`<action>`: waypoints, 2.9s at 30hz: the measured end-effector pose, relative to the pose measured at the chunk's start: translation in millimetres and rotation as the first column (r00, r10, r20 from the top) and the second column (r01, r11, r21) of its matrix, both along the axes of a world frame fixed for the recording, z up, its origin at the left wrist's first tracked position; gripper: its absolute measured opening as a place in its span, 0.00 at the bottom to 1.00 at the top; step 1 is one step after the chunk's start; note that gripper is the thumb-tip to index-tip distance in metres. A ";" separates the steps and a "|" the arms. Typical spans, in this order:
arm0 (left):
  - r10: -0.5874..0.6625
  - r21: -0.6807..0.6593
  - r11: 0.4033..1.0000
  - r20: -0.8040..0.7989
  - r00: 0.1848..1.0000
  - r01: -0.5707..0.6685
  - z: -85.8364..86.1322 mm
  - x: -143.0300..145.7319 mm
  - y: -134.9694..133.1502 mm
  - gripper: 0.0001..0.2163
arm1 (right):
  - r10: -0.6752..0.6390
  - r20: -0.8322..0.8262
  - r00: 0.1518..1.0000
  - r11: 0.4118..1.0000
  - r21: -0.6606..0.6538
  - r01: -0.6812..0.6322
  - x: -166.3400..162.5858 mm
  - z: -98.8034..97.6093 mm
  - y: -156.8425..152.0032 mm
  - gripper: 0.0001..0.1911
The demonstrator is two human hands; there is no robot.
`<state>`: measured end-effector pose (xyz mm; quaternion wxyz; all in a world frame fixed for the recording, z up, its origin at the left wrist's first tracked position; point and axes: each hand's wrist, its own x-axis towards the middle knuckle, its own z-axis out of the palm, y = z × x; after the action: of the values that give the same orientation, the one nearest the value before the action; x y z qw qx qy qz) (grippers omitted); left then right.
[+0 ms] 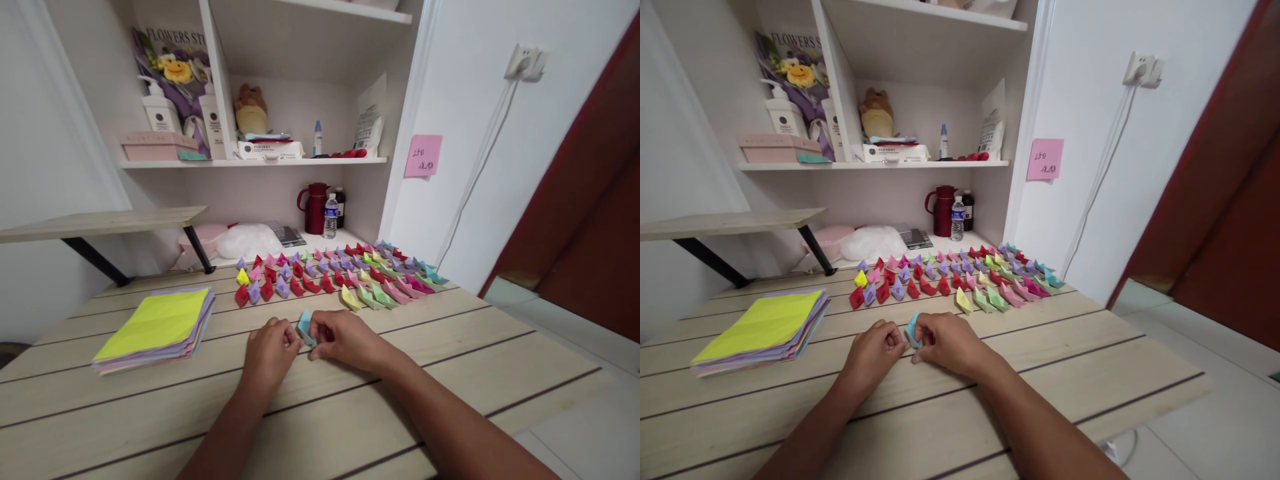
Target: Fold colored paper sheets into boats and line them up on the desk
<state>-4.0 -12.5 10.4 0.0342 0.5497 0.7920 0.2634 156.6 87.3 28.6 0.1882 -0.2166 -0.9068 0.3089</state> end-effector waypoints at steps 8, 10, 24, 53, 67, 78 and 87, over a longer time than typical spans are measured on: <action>-0.007 0.002 1.000 -0.002 1.000 0.007 -0.2 0.1 -0.5 0.05 | -0.019 -0.017 1.000 0.998 0.064 0.020 -1.5 -0.3 -0.7 0.06; -0.005 -0.001 1.000 -0.002 1.000 0.005 0.3 0.1 -0.3 0.05 | -0.023 -0.031 0.999 0.997 0.075 0.026 -1.3 0.1 -0.7 0.04; 0.009 -0.011 1.000 0.020 1.000 -0.009 1.5 0.2 1.7 0.06 | -0.288 -0.387 0.876 0.928 0.112 0.354 22.1 13.0 46.2 0.04; -0.010 -0.008 1.000 0.028 1.000 0.011 0.9 0.2 -0.1 0.05 | -0.361 -0.096 0.928 0.846 0.386 0.369 18.9 -1.8 54.2 0.07; -0.014 -0.010 1.000 0.025 1.000 0.014 1.9 0.8 0.4 0.05 | -0.459 -0.076 0.885 0.812 0.370 0.452 21.7 0.1 53.3 0.10; -0.024 -0.013 1.000 0.022 0.999 0.024 5.1 1.3 -1.8 0.06 | -0.481 -0.460 0.746 0.754 0.216 0.620 27.8 4.7 54.9 0.18; -0.027 -0.022 0.999 0.015 1.000 0.028 7.8 1.4 -1.2 0.07 | -0.470 -0.733 0.493 0.719 0.006 0.695 32.9 19.5 51.8 0.13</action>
<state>-2.6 -13.7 18.2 0.0497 0.5582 0.7870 0.2582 189.5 139.1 48.1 0.6338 -0.3517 -0.6745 0.1401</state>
